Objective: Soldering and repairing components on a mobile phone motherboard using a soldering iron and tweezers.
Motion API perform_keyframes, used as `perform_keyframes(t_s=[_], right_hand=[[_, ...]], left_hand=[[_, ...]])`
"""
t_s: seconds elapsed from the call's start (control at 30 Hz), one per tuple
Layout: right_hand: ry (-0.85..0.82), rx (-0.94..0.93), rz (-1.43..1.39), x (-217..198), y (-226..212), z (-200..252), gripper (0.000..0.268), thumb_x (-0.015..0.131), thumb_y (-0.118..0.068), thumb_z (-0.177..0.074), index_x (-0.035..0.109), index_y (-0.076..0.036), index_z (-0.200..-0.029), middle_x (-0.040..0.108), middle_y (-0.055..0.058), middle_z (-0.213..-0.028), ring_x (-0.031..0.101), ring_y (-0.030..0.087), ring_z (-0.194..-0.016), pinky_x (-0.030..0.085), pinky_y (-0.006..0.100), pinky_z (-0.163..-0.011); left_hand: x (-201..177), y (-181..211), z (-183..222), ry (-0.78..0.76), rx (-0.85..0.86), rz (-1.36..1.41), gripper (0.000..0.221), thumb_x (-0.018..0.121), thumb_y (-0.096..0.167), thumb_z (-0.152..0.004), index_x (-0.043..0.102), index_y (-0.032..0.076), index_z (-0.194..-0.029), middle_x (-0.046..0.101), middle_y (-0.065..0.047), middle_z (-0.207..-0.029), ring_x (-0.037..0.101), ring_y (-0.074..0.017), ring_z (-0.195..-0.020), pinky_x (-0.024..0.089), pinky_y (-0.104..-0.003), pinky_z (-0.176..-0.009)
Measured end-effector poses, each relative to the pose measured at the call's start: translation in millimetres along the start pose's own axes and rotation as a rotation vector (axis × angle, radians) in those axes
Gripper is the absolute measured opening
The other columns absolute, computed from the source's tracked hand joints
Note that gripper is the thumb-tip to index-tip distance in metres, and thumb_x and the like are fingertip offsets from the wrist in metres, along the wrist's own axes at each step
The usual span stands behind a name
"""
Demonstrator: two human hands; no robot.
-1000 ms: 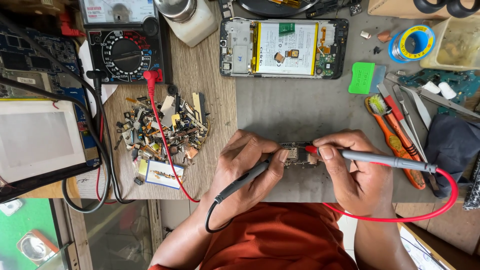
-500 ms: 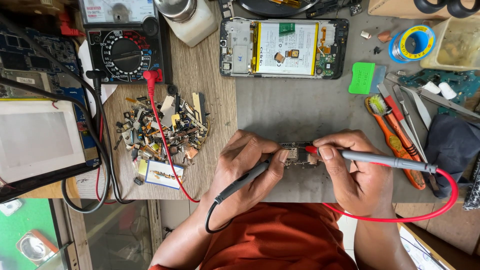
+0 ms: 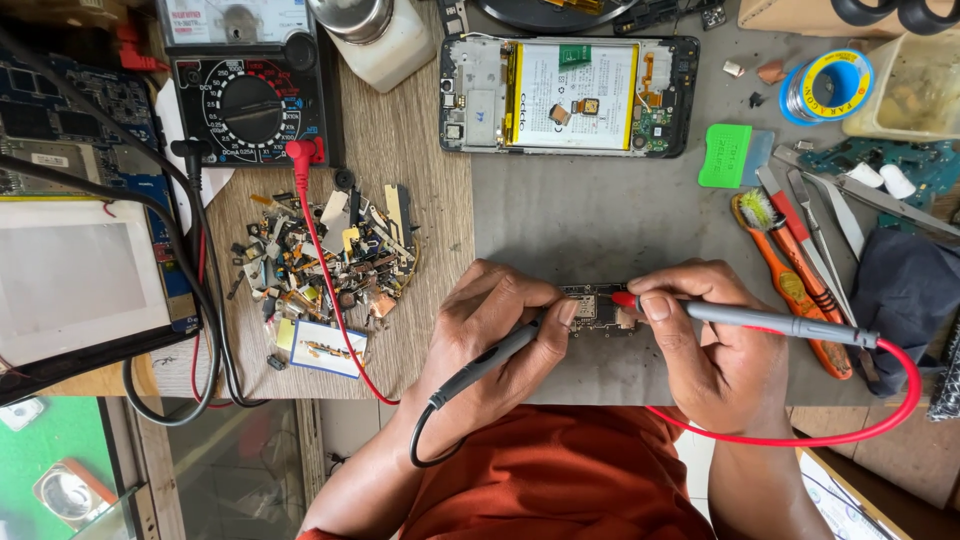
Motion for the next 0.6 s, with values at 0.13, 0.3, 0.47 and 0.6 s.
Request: perform_keyframes(t_s=[0.13, 0.3, 0.47, 0.6], right_hand=[[-0.007, 0.005, -0.011, 1.3, 1.0, -0.4, 0.02, 0.054, -0.013, -0.104, 0.065, 0.003, -0.108, 0.07, 0.012, -0.097, 0.076, 0.017, -0.08, 0.055, 0.023, -0.069], [-0.007, 0.014, -0.027, 1.9, 2.0, -0.1, 0.02, 0.054, -0.012, -0.103, 0.064, 0.004, -0.109, 0.07, 0.013, -0.095, 0.076, 0.018, -0.079, 0.056, 0.023, -0.068], [-0.003, -0.007, -0.014, 0.8, 0.1, -0.1, 0.021, 0.054, -0.012, -0.104, 0.065, 0.005, -0.109, 0.069, 0.013, -0.099, 0.076, 0.018, -0.08, 0.056, 0.023, -0.068], [-0.012, 0.018, -0.034, 2.2, 3.2, 0.5, 0.02, 0.054, -0.012, -0.104, 0.064, 0.005, -0.109, 0.069, 0.013, -0.097, 0.078, 0.018, -0.079, 0.058, 0.023, -0.067]], left_hand=[[0.7, -0.8, 0.1, -0.004, -0.001, -0.002, 0.009, 0.059, 0.014, -0.103, 0.059, 0.005, -0.099, 0.069, -0.007, -0.09, 0.061, -0.0235, -0.075, 0.046, -0.036, -0.083], [-0.2, 0.2, -0.6, -0.01, -0.016, 0.003, 0.008, 0.06, 0.012, -0.103, 0.059, 0.006, -0.098, 0.067, -0.006, -0.089, 0.061, -0.0229, -0.075, 0.046, -0.035, -0.084], [0.2, -0.1, -0.4, -0.004, -0.001, -0.001, 0.009, 0.06, 0.012, -0.103, 0.059, 0.005, -0.098, 0.067, -0.007, -0.088, 0.06, -0.0235, -0.074, 0.045, -0.036, -0.082], [0.5, -0.4, 0.4, -0.005, -0.004, 0.001, 0.01, 0.059, 0.014, -0.103, 0.059, 0.006, -0.098, 0.068, -0.006, -0.089, 0.061, -0.0228, -0.074, 0.046, -0.035, -0.083]])
Point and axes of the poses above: each hand's wrist, its own z-axis away from the middle knuckle, its own x-axis out of the palm, y = z × x, the point moved 9 cm from there along -z, towards the middle knuckle
